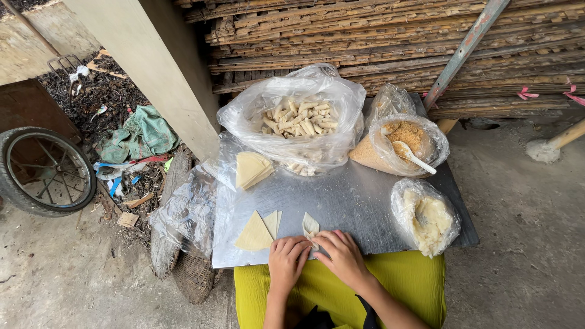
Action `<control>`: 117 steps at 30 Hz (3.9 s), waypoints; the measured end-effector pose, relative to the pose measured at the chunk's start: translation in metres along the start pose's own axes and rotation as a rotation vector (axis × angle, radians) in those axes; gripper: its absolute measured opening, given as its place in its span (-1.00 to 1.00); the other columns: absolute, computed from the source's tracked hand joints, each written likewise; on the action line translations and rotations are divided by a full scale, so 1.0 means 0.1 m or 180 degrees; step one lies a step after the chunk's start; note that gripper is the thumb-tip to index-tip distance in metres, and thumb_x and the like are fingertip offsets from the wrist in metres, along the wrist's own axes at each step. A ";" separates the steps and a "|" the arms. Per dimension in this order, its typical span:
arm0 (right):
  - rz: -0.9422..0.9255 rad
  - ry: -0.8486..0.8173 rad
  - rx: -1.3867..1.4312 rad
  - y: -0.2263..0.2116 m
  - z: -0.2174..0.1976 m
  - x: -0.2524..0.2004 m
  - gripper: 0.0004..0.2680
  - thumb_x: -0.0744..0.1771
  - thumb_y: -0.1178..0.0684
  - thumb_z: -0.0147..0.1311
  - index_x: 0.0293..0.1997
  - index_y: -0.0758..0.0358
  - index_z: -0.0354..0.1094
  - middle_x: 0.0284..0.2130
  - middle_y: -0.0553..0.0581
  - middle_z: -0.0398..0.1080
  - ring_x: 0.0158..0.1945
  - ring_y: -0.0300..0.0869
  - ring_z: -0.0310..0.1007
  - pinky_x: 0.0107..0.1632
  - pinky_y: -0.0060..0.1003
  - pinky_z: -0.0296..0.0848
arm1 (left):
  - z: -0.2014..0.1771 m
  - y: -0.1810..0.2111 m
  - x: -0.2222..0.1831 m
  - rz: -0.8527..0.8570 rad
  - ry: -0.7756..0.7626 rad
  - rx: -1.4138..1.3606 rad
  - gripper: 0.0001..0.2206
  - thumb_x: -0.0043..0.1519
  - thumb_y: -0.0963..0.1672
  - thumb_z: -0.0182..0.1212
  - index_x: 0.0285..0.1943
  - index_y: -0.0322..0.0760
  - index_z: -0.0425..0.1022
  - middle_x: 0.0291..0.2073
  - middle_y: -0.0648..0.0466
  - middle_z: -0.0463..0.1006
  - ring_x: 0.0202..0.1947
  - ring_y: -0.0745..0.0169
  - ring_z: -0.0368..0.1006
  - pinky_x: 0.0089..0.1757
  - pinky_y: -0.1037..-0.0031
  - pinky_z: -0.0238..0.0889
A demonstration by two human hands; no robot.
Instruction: The person folds triangular pastry sheets, scoops a grainy filling with a plastic spoon, and places it into the pastry. They then fold and seal the pastry into a triangular samosa shape, repeating the process for several units.
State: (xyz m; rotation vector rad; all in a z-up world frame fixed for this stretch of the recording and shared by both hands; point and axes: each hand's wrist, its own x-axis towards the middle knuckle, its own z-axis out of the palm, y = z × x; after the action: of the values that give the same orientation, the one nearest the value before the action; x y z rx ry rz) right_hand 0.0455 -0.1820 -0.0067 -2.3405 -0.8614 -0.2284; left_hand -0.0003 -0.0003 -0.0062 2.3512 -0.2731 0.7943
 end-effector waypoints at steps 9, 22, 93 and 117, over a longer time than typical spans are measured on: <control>-0.0149 0.0177 0.0176 -0.04 0.01 -0.01 -0.85 0.29 0.07 0.21 -0.10 0.19 0.51 -0.17 0.01 0.54 -0.11 -0.09 0.46 -0.04 -0.16 0.33 | 0.01 -0.06 -0.07 -0.0107 0.0103 -0.0357 -0.90 0.13 -0.19 0.34 -0.21 -0.24 0.57 -0.27 0.12 0.62 -0.25 0.14 0.51 -0.12 0.34 0.27; 0.0057 0.0407 0.0221 -0.07 0.16 0.20 -0.93 0.27 0.14 0.22 -0.23 0.21 0.53 -0.33 0.05 0.53 -0.26 -0.05 0.56 -0.23 -0.15 0.44 | 0.10 -0.08 -0.12 -0.0410 0.0279 -0.0125 -0.84 0.14 -0.22 0.31 -0.11 -0.21 0.56 -0.20 0.09 0.57 -0.19 0.05 0.48 -0.14 0.35 0.30; -0.0128 0.0477 -0.0598 -0.27 0.14 0.14 -0.90 0.30 0.09 0.13 -0.15 0.18 0.46 -0.23 0.03 0.41 -0.09 -0.06 0.38 -0.04 -0.09 0.29 | 0.05 -0.04 -0.02 -0.0559 0.0164 -0.0239 -0.88 0.14 -0.19 0.36 -0.17 -0.28 0.64 -0.16 0.06 0.57 -0.16 0.03 0.45 -0.13 0.30 0.29; -0.0240 0.0690 -0.1026 -0.18 0.23 0.22 -0.84 0.30 0.12 0.12 -0.04 0.15 0.46 -0.13 0.02 0.44 0.05 -0.05 0.36 0.20 0.04 0.22 | 0.14 -0.01 0.00 -0.0942 0.0394 -0.0123 -0.85 0.12 -0.17 0.39 -0.14 -0.20 0.68 -0.16 0.08 0.58 -0.16 0.05 0.51 -0.14 0.32 0.33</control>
State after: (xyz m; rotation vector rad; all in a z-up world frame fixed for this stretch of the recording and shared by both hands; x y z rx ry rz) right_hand 0.0499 -0.1458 -0.0081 -2.5166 -0.8567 -0.6844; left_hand 0.0066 -0.0079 -0.0157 2.2264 0.1094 0.7764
